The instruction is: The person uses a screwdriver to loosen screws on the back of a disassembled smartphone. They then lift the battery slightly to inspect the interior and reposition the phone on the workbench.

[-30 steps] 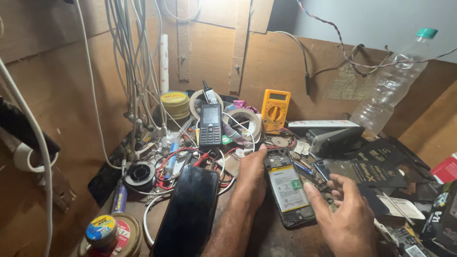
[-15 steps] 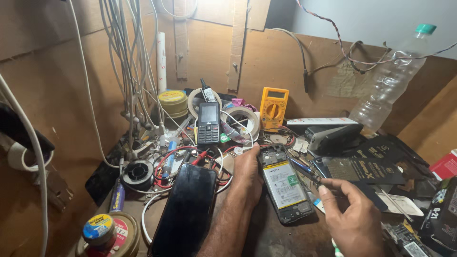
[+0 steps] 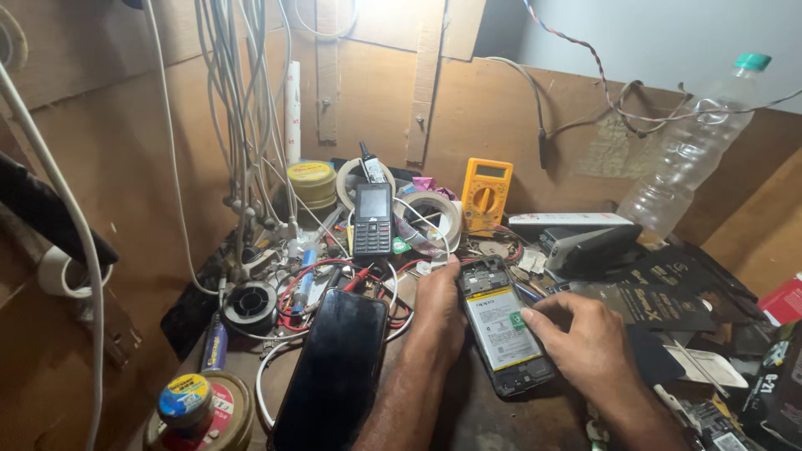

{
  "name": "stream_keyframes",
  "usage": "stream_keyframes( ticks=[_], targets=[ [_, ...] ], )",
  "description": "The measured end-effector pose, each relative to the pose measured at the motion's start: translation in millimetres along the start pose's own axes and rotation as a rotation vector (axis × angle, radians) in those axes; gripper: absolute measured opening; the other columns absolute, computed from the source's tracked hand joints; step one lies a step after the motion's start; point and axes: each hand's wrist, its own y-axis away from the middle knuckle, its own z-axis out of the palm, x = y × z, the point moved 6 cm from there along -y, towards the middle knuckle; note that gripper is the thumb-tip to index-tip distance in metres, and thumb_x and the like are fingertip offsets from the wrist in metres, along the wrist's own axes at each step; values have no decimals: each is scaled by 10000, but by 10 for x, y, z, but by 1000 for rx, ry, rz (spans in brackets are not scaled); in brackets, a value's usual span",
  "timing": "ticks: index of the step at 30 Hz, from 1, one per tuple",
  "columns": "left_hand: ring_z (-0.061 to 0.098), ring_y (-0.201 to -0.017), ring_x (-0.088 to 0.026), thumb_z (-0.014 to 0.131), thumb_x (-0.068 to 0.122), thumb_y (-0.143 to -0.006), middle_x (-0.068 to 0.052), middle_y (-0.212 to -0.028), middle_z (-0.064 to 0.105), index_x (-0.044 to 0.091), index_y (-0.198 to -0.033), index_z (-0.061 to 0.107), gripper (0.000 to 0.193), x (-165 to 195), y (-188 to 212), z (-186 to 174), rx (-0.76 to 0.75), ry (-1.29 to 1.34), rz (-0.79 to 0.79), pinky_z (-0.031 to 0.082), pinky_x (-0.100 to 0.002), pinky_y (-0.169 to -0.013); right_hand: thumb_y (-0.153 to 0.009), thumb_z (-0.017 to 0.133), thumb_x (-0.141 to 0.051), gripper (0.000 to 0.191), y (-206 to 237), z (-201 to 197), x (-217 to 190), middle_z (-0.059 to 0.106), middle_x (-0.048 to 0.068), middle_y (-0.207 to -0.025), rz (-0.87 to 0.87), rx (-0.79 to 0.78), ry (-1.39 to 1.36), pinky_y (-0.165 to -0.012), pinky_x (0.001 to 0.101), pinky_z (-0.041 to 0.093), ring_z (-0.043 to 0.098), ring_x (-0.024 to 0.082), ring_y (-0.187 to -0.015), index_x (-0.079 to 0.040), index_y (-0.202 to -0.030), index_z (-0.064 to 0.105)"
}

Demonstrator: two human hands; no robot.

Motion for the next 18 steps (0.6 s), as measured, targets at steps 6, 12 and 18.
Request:
stream_keyframes(
  ticks=[6,12,18],
  targets=[
    [710,-869,-259,447,246,-1058,-169,-993,717,-72,-1105,650,380,-45,-59,2,-22,-14,-11,588,-421,-818,-851,799,-304,330,-19,167,302,818,111,-771,134,-146,-330,-639,319,553,700,142,-659,4,-967,828],
    [709,-885,-270,469,257,-1052,-180,-1000,730,-78,-1095,674,395,-26,-25,48,-66,-48,-20,574,-419,-843,-884,768,-226,298,-110,305,421,796,104,-814,213,-221,-628,-611,287,535,663,125,-656,57,-969,805],
    [714,-895,-257,527,248,-1017,-180,-1008,753,-92,-1089,699,388,7,110,126,-92,-109,-46,560,-378,-847,-994,738,-266,332,-351,371,288,665,94,-816,238,-189,-854,-610,278,449,557,131,-676,63,-1017,778]
  ],
)
